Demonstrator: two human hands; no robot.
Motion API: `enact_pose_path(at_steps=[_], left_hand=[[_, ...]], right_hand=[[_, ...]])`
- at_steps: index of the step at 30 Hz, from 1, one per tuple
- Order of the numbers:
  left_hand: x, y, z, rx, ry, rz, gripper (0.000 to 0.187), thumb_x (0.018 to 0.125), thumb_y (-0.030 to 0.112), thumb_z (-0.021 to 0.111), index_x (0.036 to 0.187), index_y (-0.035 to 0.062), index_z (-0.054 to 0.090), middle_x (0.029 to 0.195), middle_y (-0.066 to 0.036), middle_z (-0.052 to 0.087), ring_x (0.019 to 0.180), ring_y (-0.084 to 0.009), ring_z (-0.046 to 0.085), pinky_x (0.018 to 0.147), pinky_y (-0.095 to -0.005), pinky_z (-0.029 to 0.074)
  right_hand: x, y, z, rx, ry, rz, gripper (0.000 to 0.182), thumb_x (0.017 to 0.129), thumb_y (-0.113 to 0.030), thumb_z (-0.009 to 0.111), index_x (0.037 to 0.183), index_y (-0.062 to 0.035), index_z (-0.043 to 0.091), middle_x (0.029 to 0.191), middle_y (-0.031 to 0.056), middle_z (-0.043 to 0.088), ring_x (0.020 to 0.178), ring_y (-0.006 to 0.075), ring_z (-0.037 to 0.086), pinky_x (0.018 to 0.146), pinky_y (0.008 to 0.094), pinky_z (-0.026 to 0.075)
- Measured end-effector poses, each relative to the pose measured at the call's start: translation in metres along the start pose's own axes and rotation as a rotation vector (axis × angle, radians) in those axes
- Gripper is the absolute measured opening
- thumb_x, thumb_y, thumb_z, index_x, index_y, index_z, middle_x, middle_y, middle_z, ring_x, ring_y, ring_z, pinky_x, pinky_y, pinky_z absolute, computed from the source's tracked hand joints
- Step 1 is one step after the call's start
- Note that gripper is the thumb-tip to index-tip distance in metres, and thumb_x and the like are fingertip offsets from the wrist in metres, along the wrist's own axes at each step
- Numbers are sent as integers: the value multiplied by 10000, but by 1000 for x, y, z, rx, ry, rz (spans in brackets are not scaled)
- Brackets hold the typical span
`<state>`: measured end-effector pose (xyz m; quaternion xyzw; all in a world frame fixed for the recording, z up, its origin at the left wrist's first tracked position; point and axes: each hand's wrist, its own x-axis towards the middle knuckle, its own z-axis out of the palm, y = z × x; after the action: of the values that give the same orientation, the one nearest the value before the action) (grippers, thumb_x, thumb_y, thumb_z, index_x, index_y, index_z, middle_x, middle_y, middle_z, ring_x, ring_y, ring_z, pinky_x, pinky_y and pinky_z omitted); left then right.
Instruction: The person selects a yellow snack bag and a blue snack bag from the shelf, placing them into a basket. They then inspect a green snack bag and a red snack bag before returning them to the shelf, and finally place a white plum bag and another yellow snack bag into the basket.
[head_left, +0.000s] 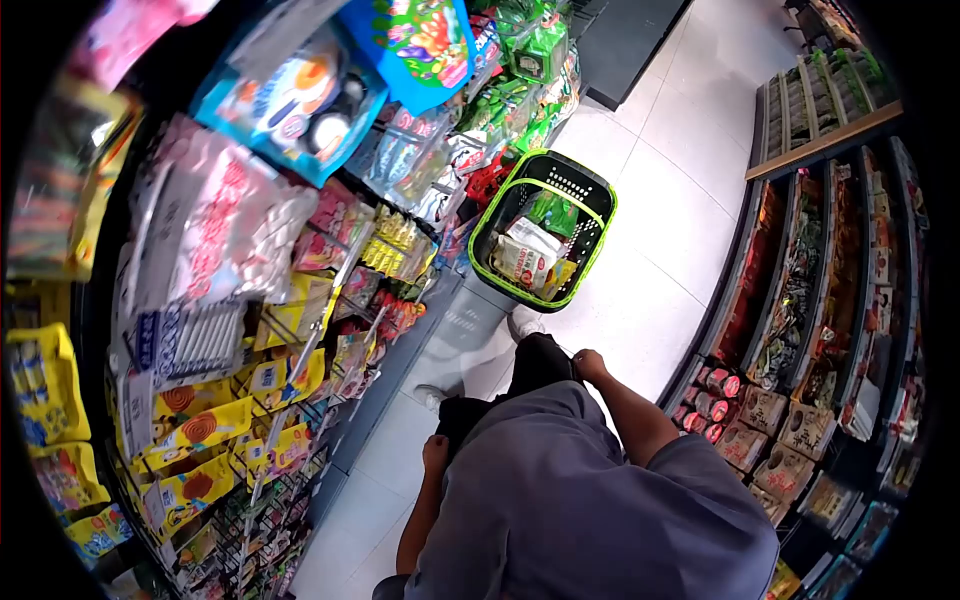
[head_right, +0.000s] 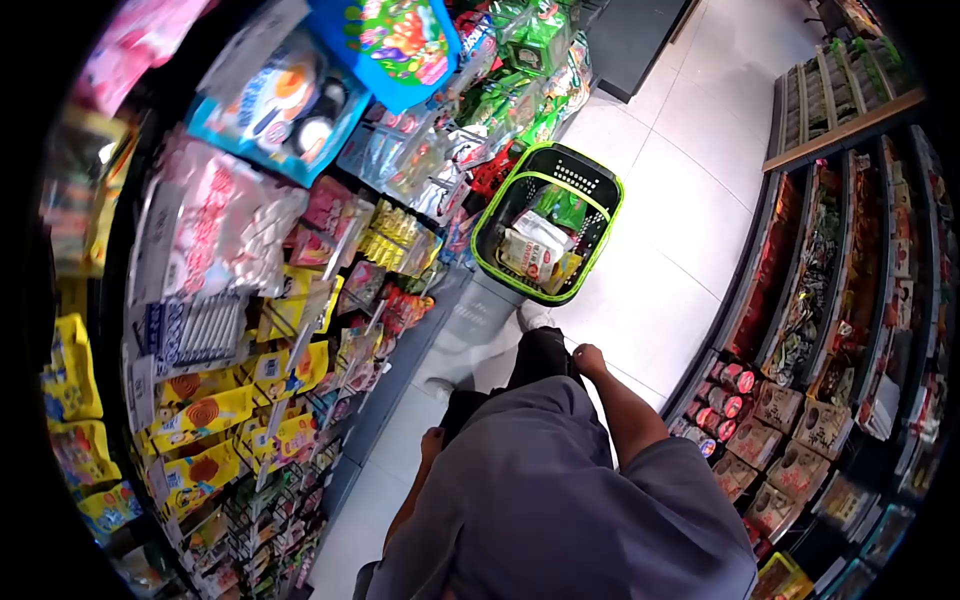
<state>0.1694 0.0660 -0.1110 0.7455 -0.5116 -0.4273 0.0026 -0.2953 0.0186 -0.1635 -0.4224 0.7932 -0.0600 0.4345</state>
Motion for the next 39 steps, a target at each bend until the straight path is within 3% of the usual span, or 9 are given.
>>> enact_pose_path(at_steps=[5,9,13,15,20,24,27,31,39], left_hand=[[-3,127,15,-58,-140,42,250,869,254,617,946,17,644,889,-125,670,826,-229,651,758,-338,504],[8,191,43,-567,-242,-66,206,892,195,620,996,17,619,855,-82,655,778,-151,626,729,-283,497],[6,233,57,-453,-281,-1,243,896,218,618,1042,24,615,879,-79,656,814,-144,620,749,-275,488],[6,254,56,-329,-303,-80,247,888,217,620,1049,30,617,897,-76,663,829,-158,633,754,-279,492],[-3,208,82,-380,-310,-257,244,891,226,617,1031,27,622,882,-77,671,798,-153,641,749,-278,501],[-24,155,83,-413,-307,-431,240,895,202,622,1016,-5,613,874,-83,664,786,-140,628,749,-269,497],[-28,155,79,-461,-315,-552,232,905,191,609,1019,-10,608,882,-83,662,798,-144,627,755,-272,497],[-22,172,81,-447,-327,-529,270,916,223,598,1051,-10,590,921,-78,662,836,-155,641,723,-268,493],[6,239,76,-494,-311,-400,243,924,187,581,1073,-5,595,930,-97,669,851,-160,652,764,-272,506]], right_hand=[[89,40,-41,-27,-175,148,232,808,-144,504,780,5,680,705,122,680,504,191,634,500,300,518],[149,30,-58,49,-74,-28,234,833,-166,501,837,13,651,705,111,677,568,193,664,565,317,535],[207,0,-56,113,110,-153,200,861,-131,502,844,10,644,692,122,660,614,203,675,596,326,532],[231,-22,-56,223,118,-66,178,843,-153,549,877,-9,648,768,163,669,712,295,673,670,380,528],[296,-42,-31,96,98,-93,165,801,-167,573,879,-56,667,880,198,665,860,387,635,760,431,512],[353,-27,11,147,87,87,383,910,-414,542,987,-69,690,1072,236,618,1005,403,597,894,430,477],[371,-5,45,60,220,63,354,801,-217,620,1140,-119,645,1057,189,648,1020,373,602,915,410,481],[384,6,49,340,-229,270,410,817,-251,630,1205,-120,611,1178,187,610,1102,351,569,955,384,439],[362,-35,34,105,-196,81,317,858,-262,567,1152,-170,646,1189,175,599,1099,328,579,937,366,457]])
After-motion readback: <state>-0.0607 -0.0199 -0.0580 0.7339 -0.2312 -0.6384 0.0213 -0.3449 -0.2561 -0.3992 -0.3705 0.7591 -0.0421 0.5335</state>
